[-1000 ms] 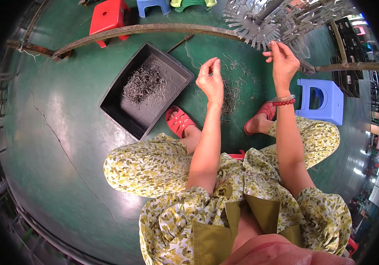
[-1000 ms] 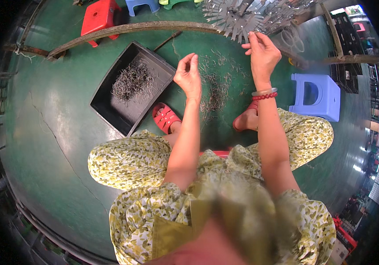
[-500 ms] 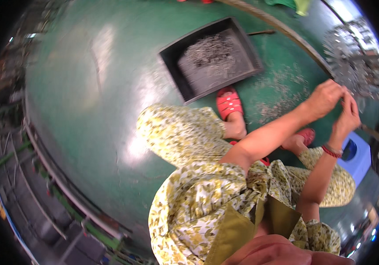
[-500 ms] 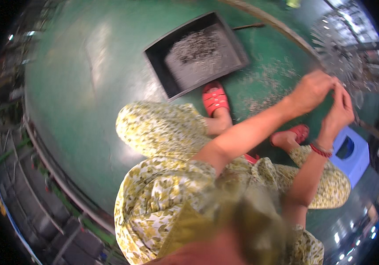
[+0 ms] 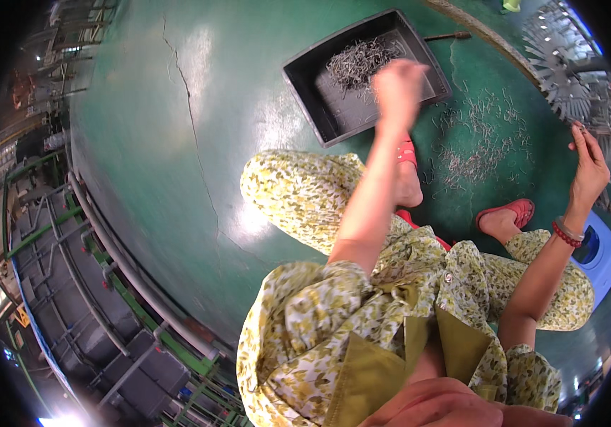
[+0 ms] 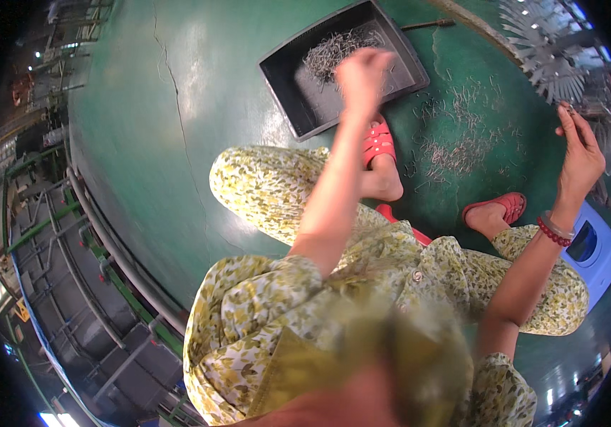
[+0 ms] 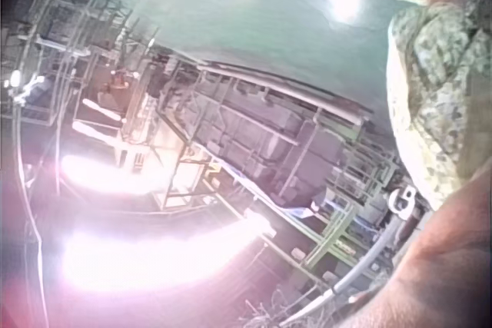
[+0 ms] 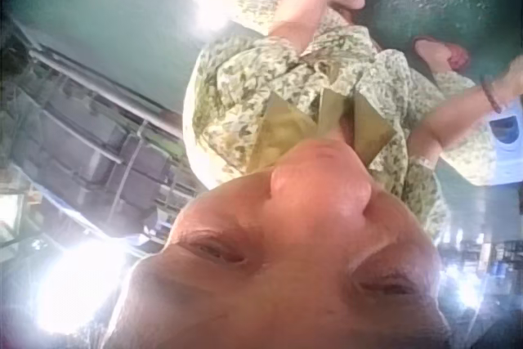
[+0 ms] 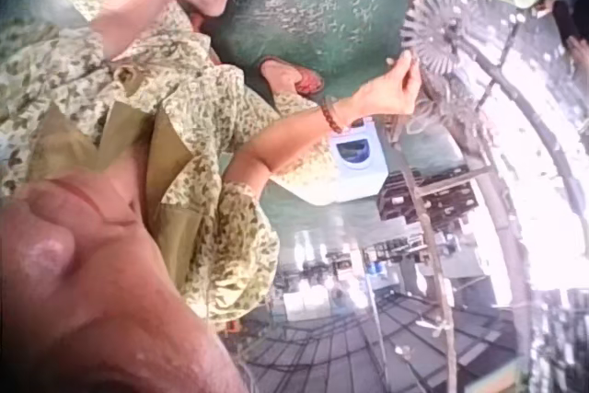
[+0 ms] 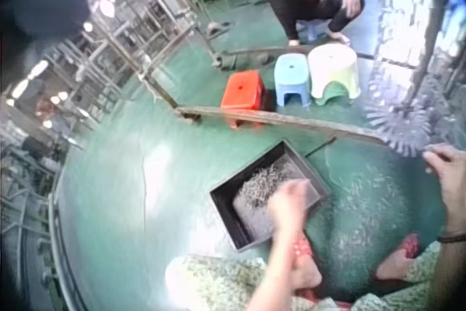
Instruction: The person sits on a low stool and repeatedly picks small metallic wire pieces from a black tray, then attaches them to a hanging metal starburst fixture. The person continues this repetitive assembly process throughout the clip.
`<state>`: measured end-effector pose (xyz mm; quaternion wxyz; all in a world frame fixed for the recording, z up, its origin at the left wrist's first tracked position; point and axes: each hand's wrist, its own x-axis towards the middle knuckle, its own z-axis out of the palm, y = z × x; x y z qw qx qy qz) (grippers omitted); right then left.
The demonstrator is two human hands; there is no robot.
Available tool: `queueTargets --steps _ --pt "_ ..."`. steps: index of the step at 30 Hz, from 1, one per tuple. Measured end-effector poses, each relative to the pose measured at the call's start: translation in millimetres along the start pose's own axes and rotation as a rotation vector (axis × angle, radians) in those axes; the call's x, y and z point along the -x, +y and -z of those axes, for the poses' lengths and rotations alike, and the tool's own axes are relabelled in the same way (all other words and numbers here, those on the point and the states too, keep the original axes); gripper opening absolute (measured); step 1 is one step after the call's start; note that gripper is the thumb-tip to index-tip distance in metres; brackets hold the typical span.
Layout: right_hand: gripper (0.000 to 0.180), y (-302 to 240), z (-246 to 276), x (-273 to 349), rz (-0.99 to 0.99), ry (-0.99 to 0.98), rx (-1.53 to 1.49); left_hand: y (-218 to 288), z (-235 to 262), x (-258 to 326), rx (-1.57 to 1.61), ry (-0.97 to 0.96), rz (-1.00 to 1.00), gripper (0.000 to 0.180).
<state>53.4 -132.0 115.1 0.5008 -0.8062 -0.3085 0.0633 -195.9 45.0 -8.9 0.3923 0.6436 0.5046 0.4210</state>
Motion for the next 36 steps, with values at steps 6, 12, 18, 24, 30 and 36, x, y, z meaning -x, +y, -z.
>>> queueTargets --steps 6,12,18,24,30,36 --pt "0.021 9 -3 0 -0.071 0.014 -0.205 -169 65 -39 -0.432 -0.202 0.848 0.006" --pt "0.02 12 -7 -4 -0.063 0.054 -0.249 -215 46 -11 -0.565 -0.24 0.169 0.013" --pt "0.016 16 -9 -4 -0.022 0.078 -0.198 -216 25 -10 -0.885 -0.331 0.051 0.012" --pt "0.015 16 -12 -6 -0.049 0.122 -0.186 -222 20 -10 -1.011 -0.45 -0.036 0.02" --pt "0.018 9 -6 -2 -0.058 0.137 -0.137 -204 45 -10 -0.725 -0.298 0.516 0.029" --pt "0.02 24 6 3 -0.091 0.043 -0.312 -71 25 1 0.037 -0.366 0.377 0.018"
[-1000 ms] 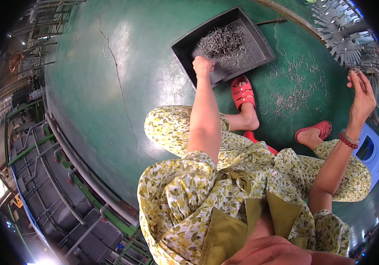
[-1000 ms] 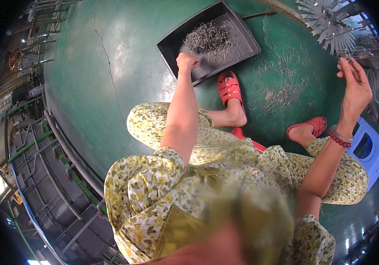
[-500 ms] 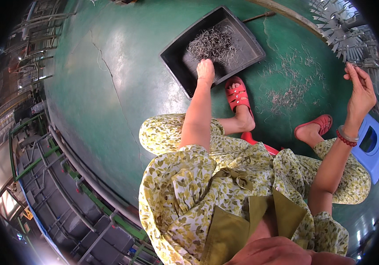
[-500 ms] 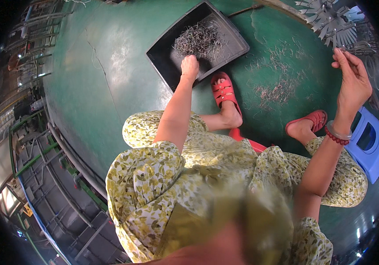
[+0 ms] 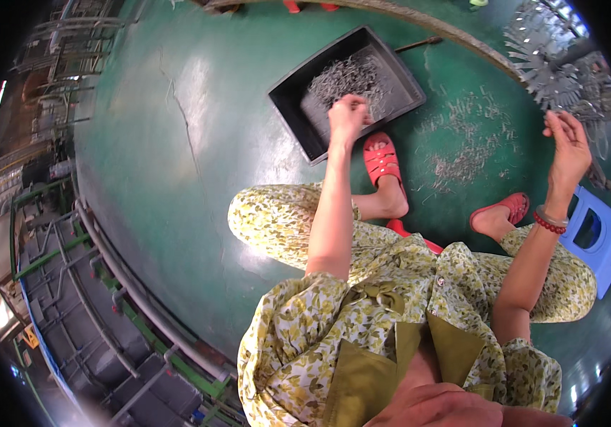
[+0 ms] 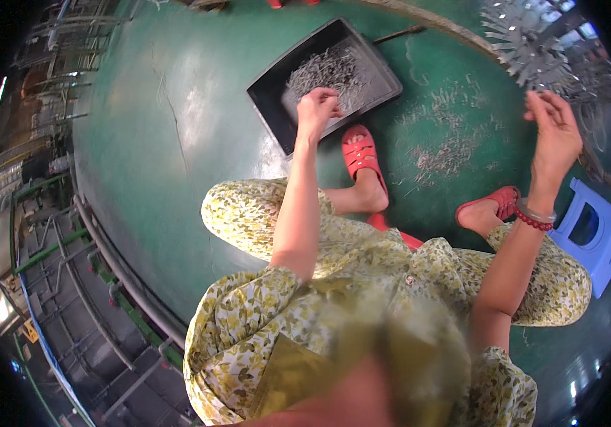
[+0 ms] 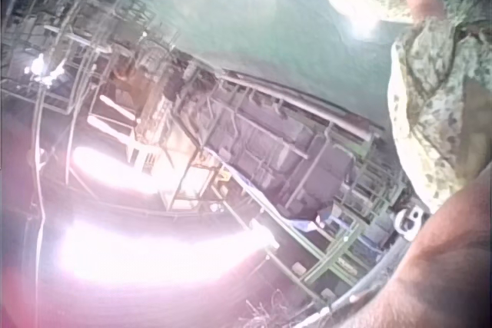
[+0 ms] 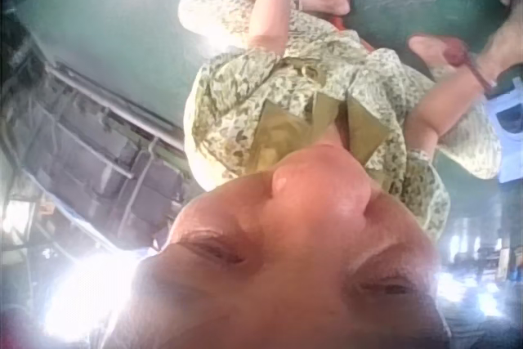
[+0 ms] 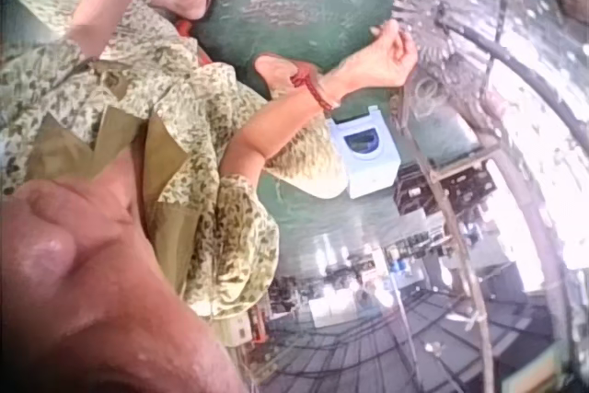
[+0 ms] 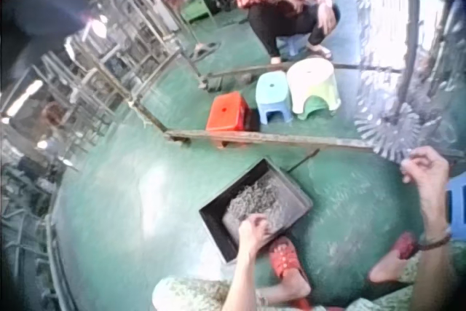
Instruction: The person sits on a low stool and repeatedly picks small metallic wire pieces from a black tray, then attaches them to a hanging metal starburst fixture. The person continues this repetitive assembly process throughout the clip.
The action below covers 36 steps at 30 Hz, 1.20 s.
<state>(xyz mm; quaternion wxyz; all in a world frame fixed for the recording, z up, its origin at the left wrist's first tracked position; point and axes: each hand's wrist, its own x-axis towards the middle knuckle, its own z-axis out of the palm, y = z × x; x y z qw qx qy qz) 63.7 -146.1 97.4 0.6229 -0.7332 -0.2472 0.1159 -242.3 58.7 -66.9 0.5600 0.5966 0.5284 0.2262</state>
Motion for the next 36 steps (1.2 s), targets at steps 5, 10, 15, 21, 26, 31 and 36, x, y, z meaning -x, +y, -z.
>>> queueTargets --steps 5,10,15,21,26,31,36 --pt "0.021 -29 -12 6 -0.036 -0.128 0.033 112 -82 36 0.534 -0.45 -0.077 0.016" --pt "0.016 -19 -19 -4 -0.141 -0.2 -0.214 166 -133 50 0.624 -0.496 -0.15 0.019" --pt "0.014 -15 -10 -12 -0.147 -0.202 -0.207 187 -169 50 0.595 -0.603 -0.169 0.021" --pt "0.013 -18 -11 -9 -0.187 -0.169 -0.223 183 -165 51 0.582 -0.661 -0.141 0.021" --pt "0.012 -23 -10 -6 -0.201 -0.188 -0.216 183 -163 56 0.458 -0.608 -0.233 0.018" --pt "0.012 -24 -2 -4 -0.202 -0.205 -0.205 185 -168 60 0.442 -0.521 -0.271 0.016" --pt "0.011 -25 3 -2 -0.178 -0.179 -0.162 184 -172 67 0.399 -0.527 -0.406 0.017"
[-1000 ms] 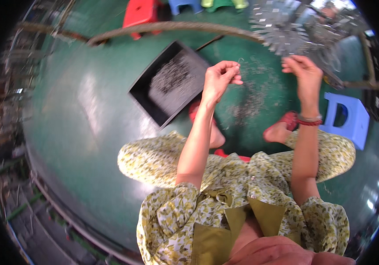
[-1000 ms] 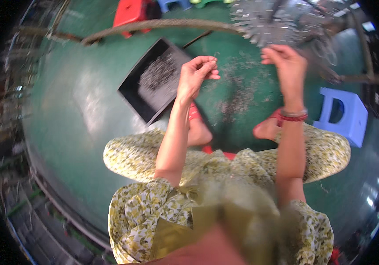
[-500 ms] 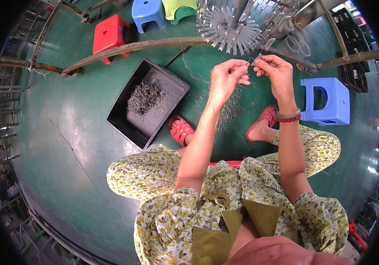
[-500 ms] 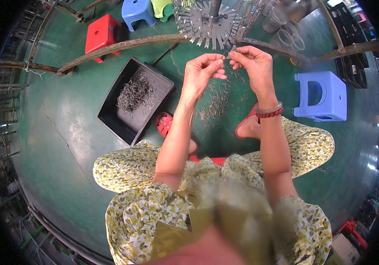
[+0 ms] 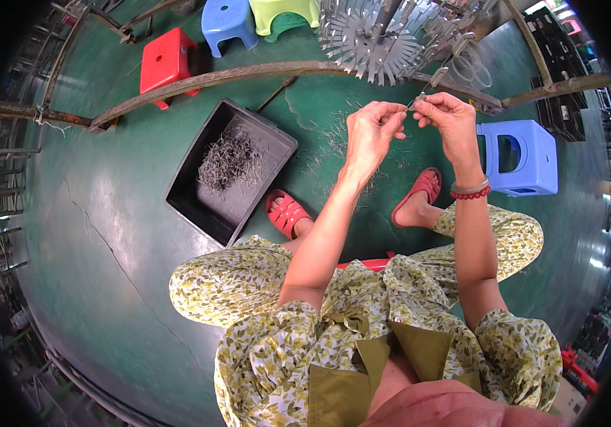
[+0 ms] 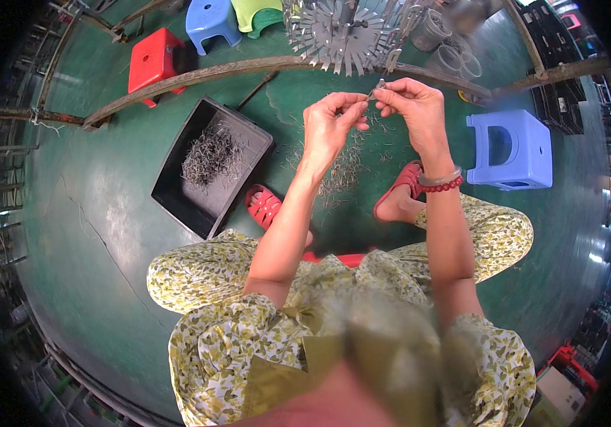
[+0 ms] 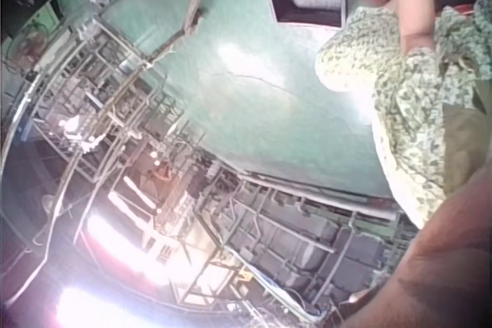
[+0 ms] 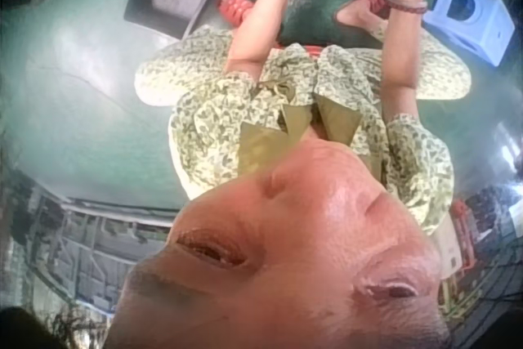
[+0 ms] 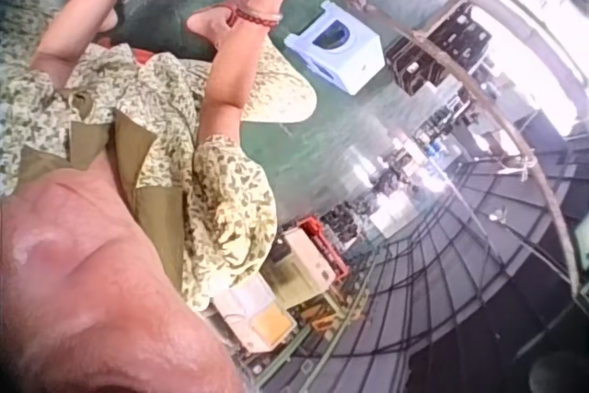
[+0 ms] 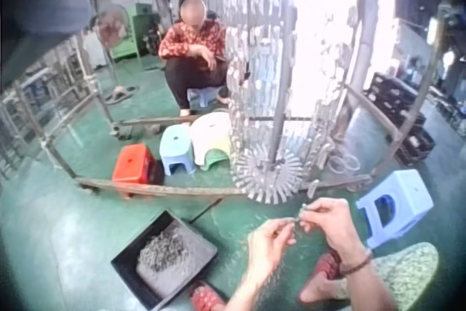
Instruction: The person sits on a low stool and repeatedly picks small metallic wire pieces from a black tray, then attaches them to a hanging metal starburst fixture. The person continues this repetitive assembly process throughout the clip.
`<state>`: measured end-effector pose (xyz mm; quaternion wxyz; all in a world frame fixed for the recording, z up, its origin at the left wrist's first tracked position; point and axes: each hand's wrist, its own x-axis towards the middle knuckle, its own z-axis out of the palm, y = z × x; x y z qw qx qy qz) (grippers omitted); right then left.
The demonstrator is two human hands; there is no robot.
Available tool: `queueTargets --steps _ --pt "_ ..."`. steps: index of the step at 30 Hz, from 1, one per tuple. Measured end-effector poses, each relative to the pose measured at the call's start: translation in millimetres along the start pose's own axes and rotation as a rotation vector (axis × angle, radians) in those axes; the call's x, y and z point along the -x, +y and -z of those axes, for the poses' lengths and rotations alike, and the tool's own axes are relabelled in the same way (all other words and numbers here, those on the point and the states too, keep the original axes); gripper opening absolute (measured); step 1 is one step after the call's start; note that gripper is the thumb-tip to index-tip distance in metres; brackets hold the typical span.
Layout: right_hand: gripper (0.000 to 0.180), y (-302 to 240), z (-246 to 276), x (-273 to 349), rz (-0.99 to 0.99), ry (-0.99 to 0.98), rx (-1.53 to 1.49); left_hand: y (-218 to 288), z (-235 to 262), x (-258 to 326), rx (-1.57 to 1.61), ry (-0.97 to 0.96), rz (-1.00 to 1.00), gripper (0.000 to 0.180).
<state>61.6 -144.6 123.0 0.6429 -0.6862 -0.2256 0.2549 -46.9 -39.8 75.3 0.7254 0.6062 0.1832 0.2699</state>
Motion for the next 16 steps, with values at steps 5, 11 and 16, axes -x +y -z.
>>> queueTargets --steps 5,11,16 --pt "0.012 0 8 3 -0.037 -0.02 -0.051 -5 2 1 -0.116 -0.065 -0.158 0.015" --pt "0.014 -18 7 3 0.048 -0.102 0.323 -30 -5 -5 -0.164 -0.07 -0.347 0.014" --pt "0.022 -39 3 -16 -0.055 -0.278 0.813 -46 -10 -11 0.008 -0.079 -0.309 0.016"
